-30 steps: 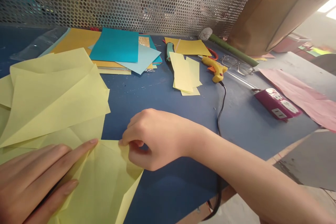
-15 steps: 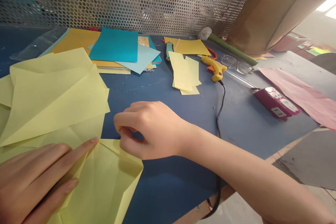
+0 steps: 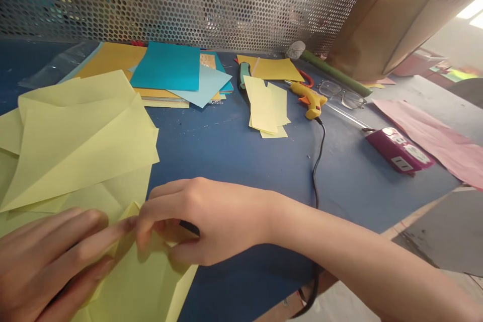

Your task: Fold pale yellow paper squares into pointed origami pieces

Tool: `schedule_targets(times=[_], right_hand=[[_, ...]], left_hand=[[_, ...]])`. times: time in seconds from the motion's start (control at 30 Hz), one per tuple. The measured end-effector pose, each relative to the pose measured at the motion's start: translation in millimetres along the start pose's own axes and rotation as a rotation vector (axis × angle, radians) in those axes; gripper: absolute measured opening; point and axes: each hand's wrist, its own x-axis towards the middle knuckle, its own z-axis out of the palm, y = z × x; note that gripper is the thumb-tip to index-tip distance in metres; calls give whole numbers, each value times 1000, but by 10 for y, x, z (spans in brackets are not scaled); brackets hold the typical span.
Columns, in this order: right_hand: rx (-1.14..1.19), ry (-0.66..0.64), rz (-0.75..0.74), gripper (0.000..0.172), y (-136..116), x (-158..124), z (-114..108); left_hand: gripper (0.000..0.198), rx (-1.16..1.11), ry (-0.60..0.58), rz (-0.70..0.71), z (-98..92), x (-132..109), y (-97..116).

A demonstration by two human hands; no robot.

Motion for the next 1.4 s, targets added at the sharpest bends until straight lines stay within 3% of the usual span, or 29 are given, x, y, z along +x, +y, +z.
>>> schedule_targets(times=[0.1,0.33,0.47,0.57,0.77,0.97,1.1,1.4], right_hand=[[58,-20,-2,16,36,-11,-15],[193,-13,-23,36,170,-6,-11],[305,12,-236,53,361,3,90],[258,17,-321,50,395,2,131],[69,-27,-247,45,195,-12,69],[-79,-91,-180,42,85,-8,19],[-114,-126,-168,28,21,3,-3],[-83,-76,-202,32,66,23,63]], left_hand=[[58,2,0,22,9,4,-14],[59,0,-4,66,7,-63,-4],[59,2,0,98,-42,-26,-19],[61,33,-7,174,-101,80,-33],[68,78,93,167,-161,211,23],[69,107,44,166,-239,220,13],[76,166,40,249,-241,288,18],[74,52,-16,148,-279,333,33]])
